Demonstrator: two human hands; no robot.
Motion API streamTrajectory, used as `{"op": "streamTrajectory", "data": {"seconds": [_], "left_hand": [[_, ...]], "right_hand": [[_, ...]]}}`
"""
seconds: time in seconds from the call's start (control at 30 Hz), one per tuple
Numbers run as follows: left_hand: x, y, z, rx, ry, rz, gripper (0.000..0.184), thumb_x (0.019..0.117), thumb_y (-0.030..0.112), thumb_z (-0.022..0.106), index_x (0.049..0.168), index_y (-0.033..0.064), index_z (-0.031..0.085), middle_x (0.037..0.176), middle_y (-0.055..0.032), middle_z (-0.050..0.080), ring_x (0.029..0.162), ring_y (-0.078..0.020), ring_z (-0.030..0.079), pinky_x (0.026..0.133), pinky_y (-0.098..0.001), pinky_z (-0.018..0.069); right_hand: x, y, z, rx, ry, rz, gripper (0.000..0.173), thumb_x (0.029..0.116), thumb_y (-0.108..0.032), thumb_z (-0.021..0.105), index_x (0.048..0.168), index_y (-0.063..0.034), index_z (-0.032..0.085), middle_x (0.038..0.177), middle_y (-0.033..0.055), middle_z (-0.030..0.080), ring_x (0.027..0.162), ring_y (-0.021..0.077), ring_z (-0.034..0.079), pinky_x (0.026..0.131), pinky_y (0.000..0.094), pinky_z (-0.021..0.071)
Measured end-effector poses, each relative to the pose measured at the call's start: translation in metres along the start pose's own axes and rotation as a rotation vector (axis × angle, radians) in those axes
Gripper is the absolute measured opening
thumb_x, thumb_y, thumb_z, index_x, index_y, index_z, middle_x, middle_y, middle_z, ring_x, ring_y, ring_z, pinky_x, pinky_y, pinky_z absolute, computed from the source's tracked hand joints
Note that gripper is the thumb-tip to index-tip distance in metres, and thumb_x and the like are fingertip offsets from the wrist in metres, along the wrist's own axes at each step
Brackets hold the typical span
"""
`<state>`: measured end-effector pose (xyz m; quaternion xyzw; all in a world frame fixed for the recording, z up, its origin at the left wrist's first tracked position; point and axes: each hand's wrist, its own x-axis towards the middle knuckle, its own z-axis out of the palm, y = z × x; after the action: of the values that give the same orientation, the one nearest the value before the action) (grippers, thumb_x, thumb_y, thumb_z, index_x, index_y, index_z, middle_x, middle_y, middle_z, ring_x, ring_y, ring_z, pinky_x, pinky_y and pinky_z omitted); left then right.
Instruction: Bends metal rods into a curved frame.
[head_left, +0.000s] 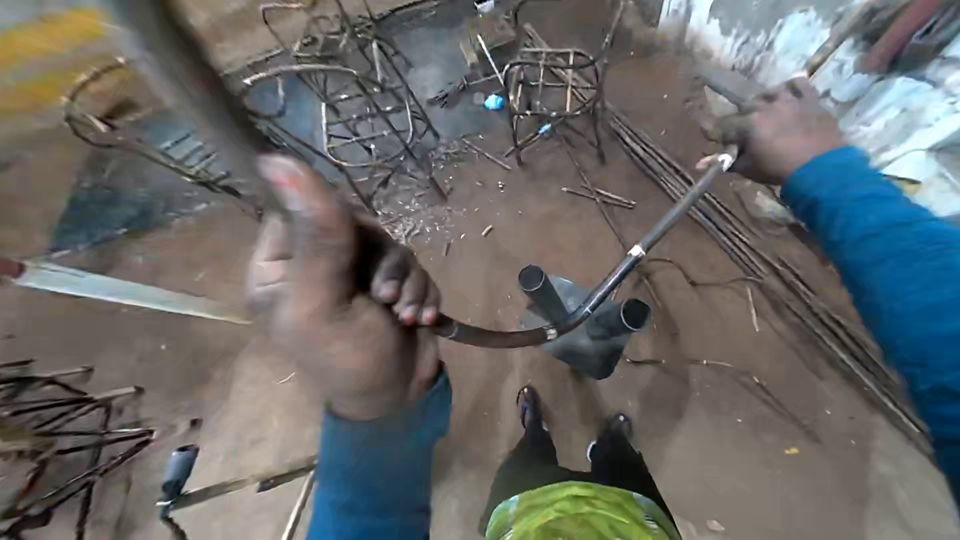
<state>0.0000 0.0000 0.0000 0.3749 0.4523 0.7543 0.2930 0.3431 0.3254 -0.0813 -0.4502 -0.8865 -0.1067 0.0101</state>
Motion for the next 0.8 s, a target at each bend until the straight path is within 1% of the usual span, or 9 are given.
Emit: {"op": "streamTrajectory", "data": {"seconds": [0.1,0.23,0.37,0.43,0.5,0.57,0.63,0.7,0.8], "left_hand": [[0.003,-0.049,0.009,-0.01,0.029,-0.059,0.023,0.1086,0.029,0.052,0.091,0.0152,0.057,0.056,0.006,0.04,0.038,-0.0064,0.038,0.035,-0.0215,0.0414],[0.004,-0.069,0.017,0.018,0.02,-0.031,0.022,0.1059,0.026,0.056,0.087,0.0138,0.06,0.053,0.006,0.04,0.037,-0.0056,0.038,0.034,-0.0213,0.0399],[0.011,-0.069,0.023,0.05,-0.045,-0.005,0.022,0.105,0.027,0.059,0.087,0.0146,0.061,0.055,0.0061,0.041,0.038,-0.0059,0.038,0.035,-0.0215,0.0391],[0.015,-0.068,0.021,0.03,-0.11,-0.021,0.023,0.1059,0.028,0.057,0.088,0.0136,0.061,0.056,0.0055,0.042,0.038,-0.0065,0.038,0.035,-0.0216,0.0392],[0.015,-0.066,0.015,0.013,-0.215,-0.04,0.024,0.1063,0.032,0.057,0.092,0.0131,0.061,0.057,0.0052,0.043,0.039,-0.0066,0.039,0.035,-0.0216,0.0406],[0.012,-0.066,0.009,0.003,-0.287,-0.085,0.026,0.1025,0.039,0.062,0.091,0.0154,0.063,0.056,0.0068,0.043,0.039,-0.005,0.039,0.036,-0.0206,0.0403],[0.016,-0.066,0.003,-0.017,-0.369,-0.177,0.028,0.0996,0.043,0.066,0.09,0.0164,0.065,0.054,0.008,0.043,0.039,-0.0037,0.04,0.037,-0.0198,0.0402],[0.029,-0.069,-0.002,-0.054,-0.485,-0.264,0.028,0.1041,0.04,0.058,0.093,0.0148,0.063,0.053,0.0075,0.041,0.038,-0.0049,0.041,0.037,-0.0214,0.043],[0.039,-0.071,-0.004,-0.121,-0.625,-0.282,0.036,0.1065,0.045,0.05,0.097,0.0131,0.062,0.052,0.0048,0.044,0.038,-0.0088,0.045,0.038,-0.0249,0.0475]], "right_hand": [[-0.01,0.0,0.069,0.055,-0.054,0.088,0.024,0.0829,-0.021,0.082,0.1,-0.006,0.075,0.111,0.0241,0.071,0.117,0.0487,0.061,0.108,0.07,0.0409],[-0.01,0.0,0.118,0.055,-0.125,0.086,0.023,0.0891,-0.028,0.077,0.097,-0.0069,0.074,0.11,0.0173,0.073,0.121,0.0409,0.062,0.111,0.0622,0.0409],[-0.011,0.001,0.121,0.058,-0.164,0.095,0.024,0.0876,-0.03,0.08,0.096,-0.0079,0.075,0.108,0.0164,0.074,0.119,0.0404,0.063,0.113,0.0603,0.0401],[-0.029,-0.001,0.115,0.104,-0.164,0.173,0.028,0.0881,-0.033,0.081,0.097,-0.0069,0.076,0.105,0.0197,0.073,0.116,0.0442,0.063,0.107,0.0635,0.0441],[-0.072,-0.007,0.105,0.144,-0.131,0.332,0.03,0.0889,-0.034,0.08,0.095,-0.0047,0.075,0.102,0.0243,0.072,0.112,0.0492,0.063,0.096,0.0682,0.0494],[-0.144,-0.027,0.084,0.135,-0.104,0.569,0.032,0.0901,-0.033,0.079,0.09,-0.0011,0.073,0.098,0.0293,0.07,0.107,0.0536,0.064,0.09,0.0713,0.0494],[-0.244,-0.08,0.065,0.095,-0.126,0.793,0.029,0.0926,-0.03,0.076,0.091,-0.0006,0.072,0.093,0.0305,0.069,0.096,0.0557,0.066,0.078,0.0738,0.0504],[-0.338,-0.184,0.034,0.125,-0.204,0.977,0.028,0.0973,-0.03,0.068,0.099,-0.0021,0.071,0.088,0.0279,0.069,0.082,0.0535,0.068,0.066,0.072,0.0511],[-0.386,-0.346,-0.011,0.349,-0.259,1.174,0.059,0.1,-0.059,0.054,0.112,-0.0038,0.071,0.079,0.018,0.071,0.067,0.0394,0.07,0.057,0.0623,0.0545]]}}
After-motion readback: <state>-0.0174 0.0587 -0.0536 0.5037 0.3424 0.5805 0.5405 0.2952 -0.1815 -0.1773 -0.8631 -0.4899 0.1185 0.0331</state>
